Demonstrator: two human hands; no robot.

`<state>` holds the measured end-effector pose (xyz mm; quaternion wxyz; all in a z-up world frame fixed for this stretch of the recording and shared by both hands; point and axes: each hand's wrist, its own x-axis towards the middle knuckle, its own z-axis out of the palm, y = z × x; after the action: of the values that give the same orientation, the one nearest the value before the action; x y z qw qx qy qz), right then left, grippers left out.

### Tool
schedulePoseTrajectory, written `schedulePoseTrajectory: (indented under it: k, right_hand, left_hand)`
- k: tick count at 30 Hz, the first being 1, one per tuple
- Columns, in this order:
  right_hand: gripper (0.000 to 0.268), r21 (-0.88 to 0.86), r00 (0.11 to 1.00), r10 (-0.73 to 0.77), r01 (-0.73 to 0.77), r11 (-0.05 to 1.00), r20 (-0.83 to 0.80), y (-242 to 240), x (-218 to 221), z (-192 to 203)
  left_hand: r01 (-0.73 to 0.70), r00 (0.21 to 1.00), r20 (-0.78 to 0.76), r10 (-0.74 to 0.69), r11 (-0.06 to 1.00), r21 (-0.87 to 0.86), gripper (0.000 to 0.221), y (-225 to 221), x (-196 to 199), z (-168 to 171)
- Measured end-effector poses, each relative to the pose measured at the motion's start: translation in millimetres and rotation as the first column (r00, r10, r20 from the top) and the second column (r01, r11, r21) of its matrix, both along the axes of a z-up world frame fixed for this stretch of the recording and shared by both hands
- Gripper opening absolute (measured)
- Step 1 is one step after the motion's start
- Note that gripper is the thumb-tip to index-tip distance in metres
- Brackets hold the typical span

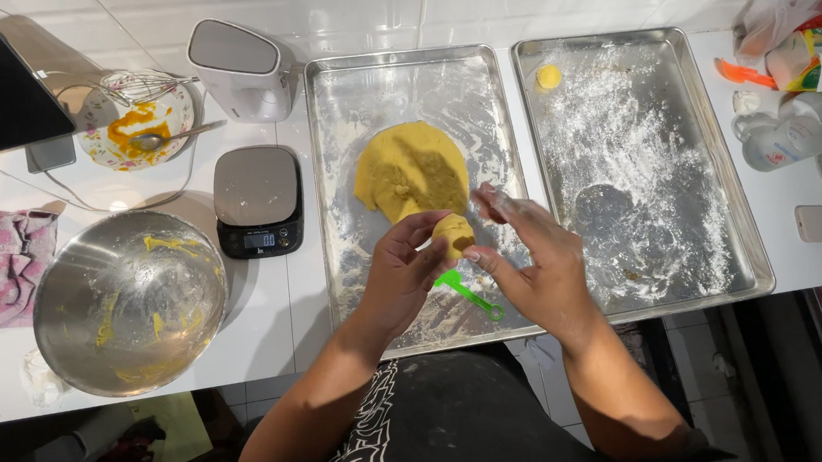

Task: Kneading dough, portioning it using a scale, and rolling it into small balls on a floured tray

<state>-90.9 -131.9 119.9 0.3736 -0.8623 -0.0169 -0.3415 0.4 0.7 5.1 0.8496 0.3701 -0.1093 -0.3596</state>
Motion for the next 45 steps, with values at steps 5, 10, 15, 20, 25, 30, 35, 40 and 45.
schedulePoseTrajectory:
  k: [5, 10, 15, 20, 25, 30, 35, 40, 45]
  right_hand:
    - [0.049, 0.269, 0.997, -0.006, 0.028, 0.963, -0.081, 2.6, -0.2, -3.7]
    - [0.051, 0.607, 0.999, -0.041, 0.042, 0.794, -0.016, 1.9, 4.4, -23.2]
    - [0.028, -0.157, 0.99, -0.13, 0.12, 0.98, -0.051, -3.2, 2.0, -22.5]
    - [0.04, -0.123, 0.995, -0.06, 0.049, 0.991, -0.083, 1.1, -2.9, 17.8]
    - [0.016, -0.027, 0.982, 0.127, -0.132, 0.991, -0.14, -1.2, 1.5, 21.9]
    - [0.004, 0.119, 0.993, 0.097, -0.09, 0.989, -0.06, -7.5, 1.5, 5.1]
    - [0.004, 0.246, 0.996, -0.03, 0.051, 0.968, -0.088, -0.3, 5.7, -17.1]
    - [0.017, 0.004, 0.988, -0.099, 0.101, 0.995, -0.116, -6.5, -2.5, -2.2]
    - [0.04, -0.117, 0.983, 0.088, -0.107, 0.987, -0.162, -4.3, 0.4, 14.3]
  left_hand:
    - [0.068, 0.987, 0.15, -0.064, 0.997, -0.023, 0.041, 4.3, 3.4, 10.1]
    - [0.152, 0.927, 0.354, -0.122, 0.987, -0.059, 0.072, 7.9, 11.2, 15.7]
    - [0.017, 1.0, 0.017, -0.016, 0.997, -0.074, 0.039, -0.8, 1.8, 5.4]
    - [0.074, 0.988, -0.117, -0.097, 0.979, -0.189, 0.037, 3.4, 3.5, 4.9]
    - [0.147, 0.982, -0.086, -0.167, 0.968, -0.203, 0.046, 3.3, 6.6, -7.4]
    - [0.329, 0.943, 0.01, -0.331, 0.933, -0.143, 0.058, 12.4, 11.7, 35.7]
    - [0.175, 0.984, 0.034, -0.174, 0.984, -0.035, 0.052, 2.7, 5.8, 23.3]
    - [0.059, 0.986, -0.154, -0.072, 0.995, -0.085, 0.034, 0.4, 7.9, 2.6]
    - [0.066, 0.975, -0.201, -0.096, 0.986, -0.152, 0.036, 0.5, 6.1, -2.3]
